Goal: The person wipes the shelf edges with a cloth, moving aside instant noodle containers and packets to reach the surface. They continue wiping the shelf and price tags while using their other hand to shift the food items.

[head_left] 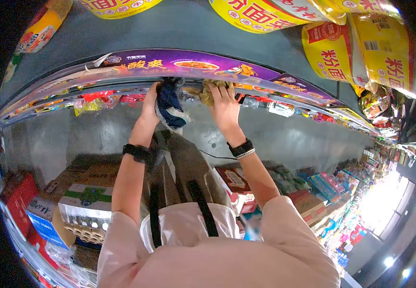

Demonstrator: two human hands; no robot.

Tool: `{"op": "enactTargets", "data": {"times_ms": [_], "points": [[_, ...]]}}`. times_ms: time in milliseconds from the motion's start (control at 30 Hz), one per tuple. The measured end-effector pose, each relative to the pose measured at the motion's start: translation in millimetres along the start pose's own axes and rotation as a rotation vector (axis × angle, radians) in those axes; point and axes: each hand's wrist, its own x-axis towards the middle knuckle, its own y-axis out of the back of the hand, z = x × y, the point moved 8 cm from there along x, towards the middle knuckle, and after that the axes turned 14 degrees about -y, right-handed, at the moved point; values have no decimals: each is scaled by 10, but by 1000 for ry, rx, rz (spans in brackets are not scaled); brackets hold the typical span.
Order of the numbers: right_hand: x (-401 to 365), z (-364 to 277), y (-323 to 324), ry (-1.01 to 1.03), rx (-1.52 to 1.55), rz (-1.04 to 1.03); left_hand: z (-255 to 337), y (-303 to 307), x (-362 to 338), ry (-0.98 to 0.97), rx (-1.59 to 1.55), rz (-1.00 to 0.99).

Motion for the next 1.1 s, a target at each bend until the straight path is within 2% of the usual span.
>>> {"op": "enactTargets", "data": {"times_ms": [67, 167, 433, 633, 800, 867, 900, 933, 1000, 1033, 1067, 1100], "points": [[-44, 76, 44, 24, -28, 18, 54, -111, -47, -46, -11, -105], [-136, 340, 13, 24, -73, 75, -88, 115, 151, 34, -6, -46], [-224, 585, 118, 49, -90, 74, -40, 31, 110, 31, -16, -83], [-271, 879, 183, -37, -200, 99, 3, -33, 56, -2, -38, -114], [-343, 1217, 327, -134, -173, 101, 11, -29, 37, -3, -27, -129], [-467, 1503, 479, -287, 1, 326, 53, -11, 53, -57, 18, -131], [-559, 1638, 577, -465, 124, 377, 56, -24, 58, -58, 18, -131], [-575, 1700, 570, -465, 124, 376, 44, -19, 60, -41, 21, -111], [-681, 2087, 358, -861, 723, 196, 53, -31, 37, -22, 25, -93], [-697, 2058, 271, -915, 933, 113, 43, -22, 2, 19, 29, -49], [-671, 2021, 273, -918, 933, 118, 19, -14, -17, 61, 33, -7], [-634, 1965, 178, -1018, 1013, 46, 13, -9, 3, 64, 36, -10]]}}
